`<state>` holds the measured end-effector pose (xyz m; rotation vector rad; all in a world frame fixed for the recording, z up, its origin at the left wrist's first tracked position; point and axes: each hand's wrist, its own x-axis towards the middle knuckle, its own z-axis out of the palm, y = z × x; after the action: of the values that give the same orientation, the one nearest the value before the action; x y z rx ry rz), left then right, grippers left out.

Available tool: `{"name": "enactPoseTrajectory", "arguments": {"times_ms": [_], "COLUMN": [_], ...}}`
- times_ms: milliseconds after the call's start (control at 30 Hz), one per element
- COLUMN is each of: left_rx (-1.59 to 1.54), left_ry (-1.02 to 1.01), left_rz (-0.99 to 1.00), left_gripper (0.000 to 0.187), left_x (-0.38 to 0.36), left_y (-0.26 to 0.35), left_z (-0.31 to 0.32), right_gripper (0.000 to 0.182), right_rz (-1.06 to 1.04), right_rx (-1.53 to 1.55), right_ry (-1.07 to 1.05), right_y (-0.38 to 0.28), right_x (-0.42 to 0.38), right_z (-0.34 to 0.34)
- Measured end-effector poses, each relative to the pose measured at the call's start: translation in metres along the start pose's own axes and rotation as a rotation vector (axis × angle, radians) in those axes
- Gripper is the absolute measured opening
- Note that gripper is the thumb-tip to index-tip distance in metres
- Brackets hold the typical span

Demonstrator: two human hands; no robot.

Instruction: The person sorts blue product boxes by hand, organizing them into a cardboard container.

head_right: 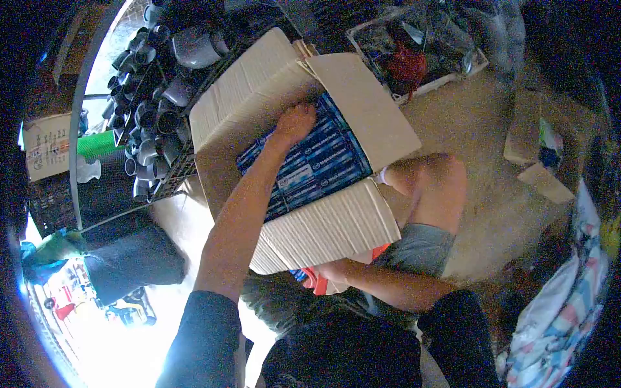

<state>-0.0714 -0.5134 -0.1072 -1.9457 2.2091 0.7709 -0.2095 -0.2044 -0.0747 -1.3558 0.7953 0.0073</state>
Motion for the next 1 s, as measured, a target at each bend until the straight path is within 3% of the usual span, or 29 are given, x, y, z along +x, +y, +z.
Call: {"name": "enactPoseTrajectory", "arguments": {"times_ms": [100,167,400,500,600,700,1000], "left_rx": [-0.098,-0.105,-0.123,-0.023,-0.022,-0.236,-0.027], "left_ry": [-0.064,-0.133,-0.184,-0.188,0.195,0.368,0.353], "left_rz": [-0.136,-0.101,-0.036,0.009,0.145,0.195,0.051], "left_gripper": [0.064,0.066,0.066,0.052,0.035,0.029,0.042], "left_x": [-0.004,0.013,0.020,0.003,-0.033,-0.038,-0.029], "left_y": [0.011,-0.002,-0.009,0.003,0.019,0.035,0.059], "left_z": [-0.021,-0.011,-0.012,-0.031,-0.038,-0.032,-0.012], "right_gripper": [0.044,0.044,0.044,0.043,0.043,0.043,0.042], "right_rz": [0.032,0.038,0.041,0.034,0.014,-0.002,-0.061], "right_rx": [-0.367,-0.499,-0.448,-0.389,-0.298,-0.217,-0.082], "right_ry": [0.008,0.021,0.079,0.072,0.059,0.061,0.055], "right_y": [0.013,0.012,0.016,0.018,0.020,0.020,0.019], "right_x": [0.010,0.011,0.012,0.009,0.005,0.002,0.003], "right_z": [0.003,0.008,0.025,0.024,0.018,0.015,0.016]}}
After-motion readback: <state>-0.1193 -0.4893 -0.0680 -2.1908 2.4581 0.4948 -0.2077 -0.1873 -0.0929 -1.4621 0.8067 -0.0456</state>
